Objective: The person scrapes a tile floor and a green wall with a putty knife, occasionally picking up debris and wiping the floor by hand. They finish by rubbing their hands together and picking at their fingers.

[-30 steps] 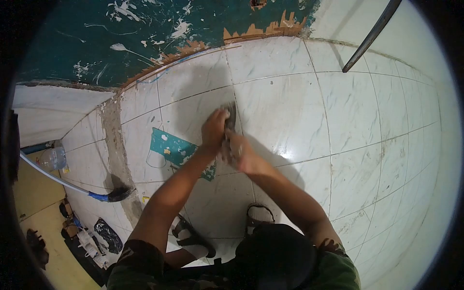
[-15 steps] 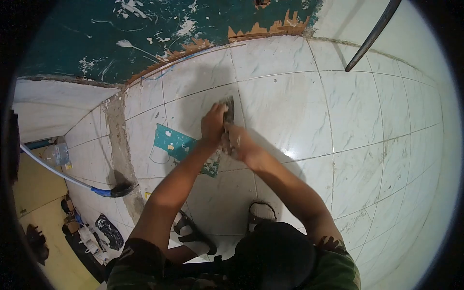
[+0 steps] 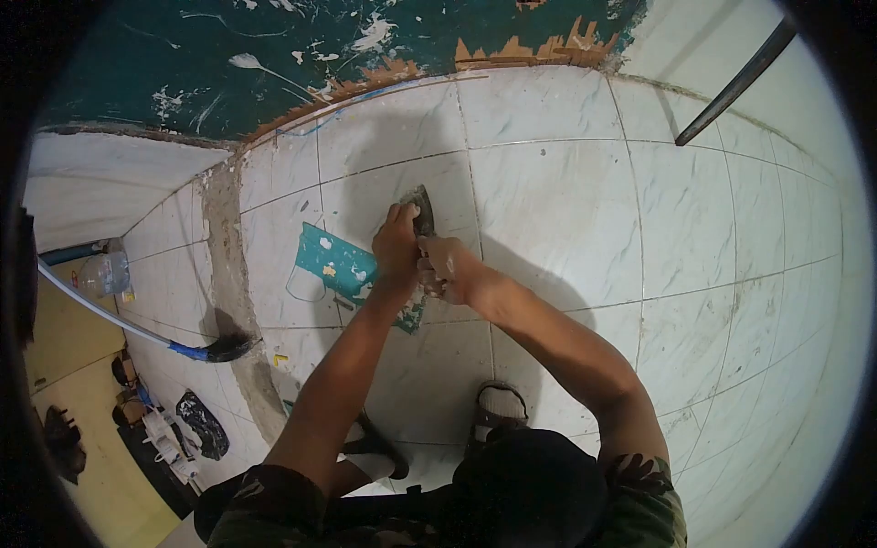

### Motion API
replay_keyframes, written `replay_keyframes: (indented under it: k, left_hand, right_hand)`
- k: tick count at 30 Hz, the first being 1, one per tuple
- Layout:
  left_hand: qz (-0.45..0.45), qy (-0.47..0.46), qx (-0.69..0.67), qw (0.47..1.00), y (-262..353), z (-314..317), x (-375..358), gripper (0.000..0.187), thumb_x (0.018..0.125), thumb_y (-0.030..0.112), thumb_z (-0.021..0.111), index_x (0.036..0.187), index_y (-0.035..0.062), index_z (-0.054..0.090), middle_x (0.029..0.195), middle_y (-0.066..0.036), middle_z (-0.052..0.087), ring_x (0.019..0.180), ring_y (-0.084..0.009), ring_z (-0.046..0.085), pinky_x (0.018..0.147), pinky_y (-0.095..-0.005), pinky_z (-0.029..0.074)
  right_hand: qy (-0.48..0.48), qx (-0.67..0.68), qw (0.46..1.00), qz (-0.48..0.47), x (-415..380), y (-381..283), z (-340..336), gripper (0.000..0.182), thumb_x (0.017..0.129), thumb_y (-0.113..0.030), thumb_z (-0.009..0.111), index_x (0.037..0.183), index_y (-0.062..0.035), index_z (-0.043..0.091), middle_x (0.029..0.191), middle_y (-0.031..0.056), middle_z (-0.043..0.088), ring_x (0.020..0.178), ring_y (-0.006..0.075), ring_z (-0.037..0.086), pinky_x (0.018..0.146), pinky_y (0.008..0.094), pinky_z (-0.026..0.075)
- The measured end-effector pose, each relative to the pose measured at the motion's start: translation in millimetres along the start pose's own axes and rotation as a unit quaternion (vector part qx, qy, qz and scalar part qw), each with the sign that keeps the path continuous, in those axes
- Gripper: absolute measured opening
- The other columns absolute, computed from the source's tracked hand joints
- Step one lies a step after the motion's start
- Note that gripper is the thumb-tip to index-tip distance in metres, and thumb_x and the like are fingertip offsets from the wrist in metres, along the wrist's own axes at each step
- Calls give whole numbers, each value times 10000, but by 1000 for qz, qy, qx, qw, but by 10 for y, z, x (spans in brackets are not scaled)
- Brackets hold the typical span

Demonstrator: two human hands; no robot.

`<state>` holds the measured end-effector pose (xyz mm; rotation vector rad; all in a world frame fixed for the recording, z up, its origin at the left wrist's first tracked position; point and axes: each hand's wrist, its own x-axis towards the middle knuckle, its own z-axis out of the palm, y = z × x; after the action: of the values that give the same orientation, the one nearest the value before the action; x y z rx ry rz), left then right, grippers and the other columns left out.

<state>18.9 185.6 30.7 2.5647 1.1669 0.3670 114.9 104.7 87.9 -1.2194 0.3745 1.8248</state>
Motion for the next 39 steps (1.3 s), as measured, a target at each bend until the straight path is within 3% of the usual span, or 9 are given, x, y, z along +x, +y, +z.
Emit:
replay_keyframes:
  k: [7,11,19,22,25,28,33,37,39]
  left_hand:
    - [-8,6,-33,999,-108,-94,-407,223,821,61,617,1043,78,606,1026,-100,615,876,-340,667,736,-438,548]
    - [1,4,-7,1000,-264,-64,-59,215,825,68,617,1039,70,603,1021,-122,614,875,-370,655,726,-457,534]
    - [-12,-34,-27,999,-302,-141,-457,211,842,72,608,1052,80,597,1043,-108,624,870,-354,671,692,-448,540]
    - [16,11,-50,999,-352,-89,-391,222,842,65,608,1062,79,594,1055,-94,626,848,-340,680,683,-447,547]
    - [53,17,-23,998,-473,-122,86,205,841,64,612,1045,78,604,1052,-79,626,837,-325,687,695,-438,555]
    - [53,-18,6,998,-471,-126,217,197,836,76,621,1031,75,603,1042,-97,620,847,-339,682,707,-443,556]
    - [30,-38,-63,997,-163,-150,-319,175,795,89,657,948,59,578,1010,-112,624,825,-367,677,706,-459,552]
    - [6,-129,-32,991,-50,-343,-145,290,827,135,667,1109,86,618,1094,-109,640,1017,-350,651,855,-450,522]
    - [30,-157,-33,987,-216,-476,-60,336,819,145,694,1141,77,624,1141,-119,641,1054,-356,641,912,-457,508]
  right_hand:
    - [-12,54,997,50,-150,402,60,312,1044,-339,497,805,-148,438,596,-25,364,430,126,322,393,310,240]
    - [-24,62,998,-5,150,158,161,331,1041,-320,501,770,-149,415,570,-23,344,427,136,324,402,316,252]
    - [-20,85,995,52,-174,411,267,318,1038,-324,498,788,-143,424,563,-38,346,417,144,287,410,328,251]
    - [-8,114,992,51,-114,403,317,292,1042,-319,492,816,-143,435,569,-32,356,417,141,293,409,332,254]
    - [-14,119,992,-32,211,158,404,292,1051,-305,473,808,-151,424,568,-31,358,418,133,276,407,328,249]
    - [-65,158,985,-14,296,65,347,275,1031,-293,484,802,-142,467,547,3,352,410,168,330,413,342,273]
    - [-53,139,989,28,-170,473,60,317,1056,-286,470,768,-170,407,591,-47,362,448,101,302,408,273,220]
    - [11,68,998,4,-98,311,-158,320,1055,-305,470,766,-176,424,598,-61,361,439,83,319,386,249,213]
    - [-215,109,971,4,46,223,-601,302,1052,-312,469,784,-179,436,600,-68,362,425,67,314,355,241,216]
